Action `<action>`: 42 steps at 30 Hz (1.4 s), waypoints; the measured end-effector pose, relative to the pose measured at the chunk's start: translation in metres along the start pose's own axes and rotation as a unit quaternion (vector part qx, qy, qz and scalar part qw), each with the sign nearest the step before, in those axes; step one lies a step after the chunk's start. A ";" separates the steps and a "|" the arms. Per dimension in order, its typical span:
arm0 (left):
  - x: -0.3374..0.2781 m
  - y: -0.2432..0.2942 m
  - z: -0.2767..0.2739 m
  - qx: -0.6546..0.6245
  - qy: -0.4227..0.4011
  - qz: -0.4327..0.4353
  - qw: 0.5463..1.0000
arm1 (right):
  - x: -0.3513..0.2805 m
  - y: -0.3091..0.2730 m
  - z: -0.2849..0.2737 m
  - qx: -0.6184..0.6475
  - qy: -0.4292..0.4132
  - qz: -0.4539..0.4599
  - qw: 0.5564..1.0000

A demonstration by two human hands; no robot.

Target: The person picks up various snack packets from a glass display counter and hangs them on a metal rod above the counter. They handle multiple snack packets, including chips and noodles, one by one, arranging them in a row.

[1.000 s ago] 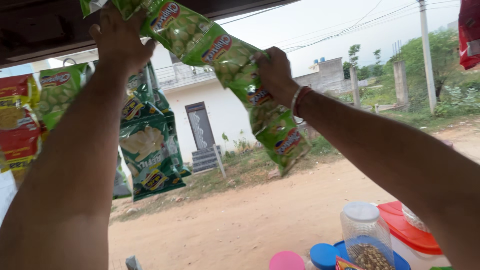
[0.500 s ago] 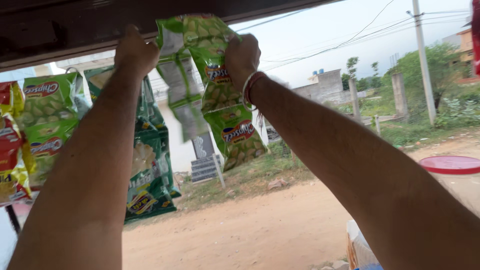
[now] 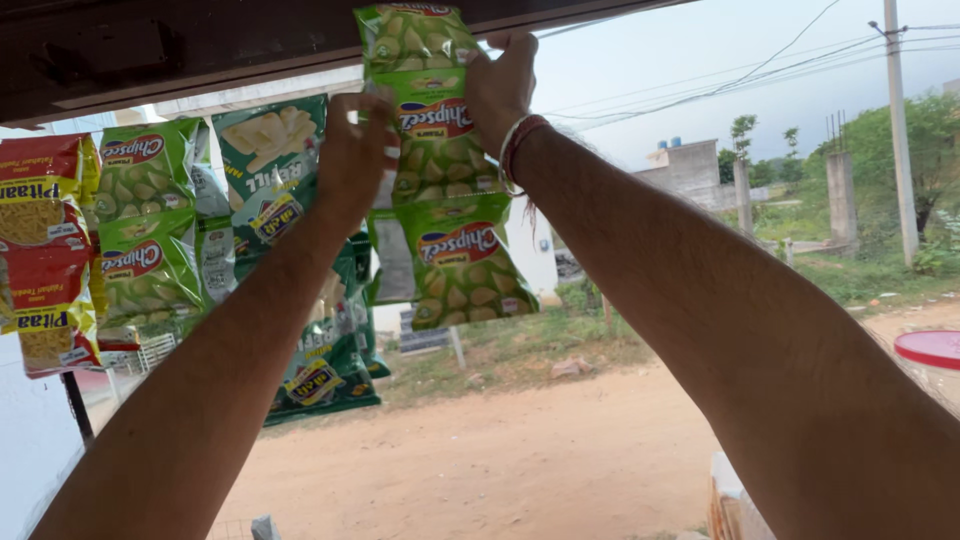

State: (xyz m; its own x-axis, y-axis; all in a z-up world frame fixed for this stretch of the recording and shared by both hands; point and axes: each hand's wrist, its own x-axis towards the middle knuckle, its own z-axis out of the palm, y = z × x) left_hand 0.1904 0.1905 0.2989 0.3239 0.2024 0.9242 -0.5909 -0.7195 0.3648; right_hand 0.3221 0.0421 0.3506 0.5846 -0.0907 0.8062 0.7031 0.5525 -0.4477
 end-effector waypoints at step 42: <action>-0.138 -0.100 0.005 0.198 0.052 0.035 0.978 | -0.148 0.063 -0.067 -0.094 -0.402 0.115 0.903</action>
State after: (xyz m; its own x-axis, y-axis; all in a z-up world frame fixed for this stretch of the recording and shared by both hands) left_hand 0.2084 0.2315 0.1345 0.2032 0.1946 0.9596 -0.2700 -0.9309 0.2460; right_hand 0.3072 0.0349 0.1767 0.2938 0.6815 0.6703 0.7015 0.3226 -0.6355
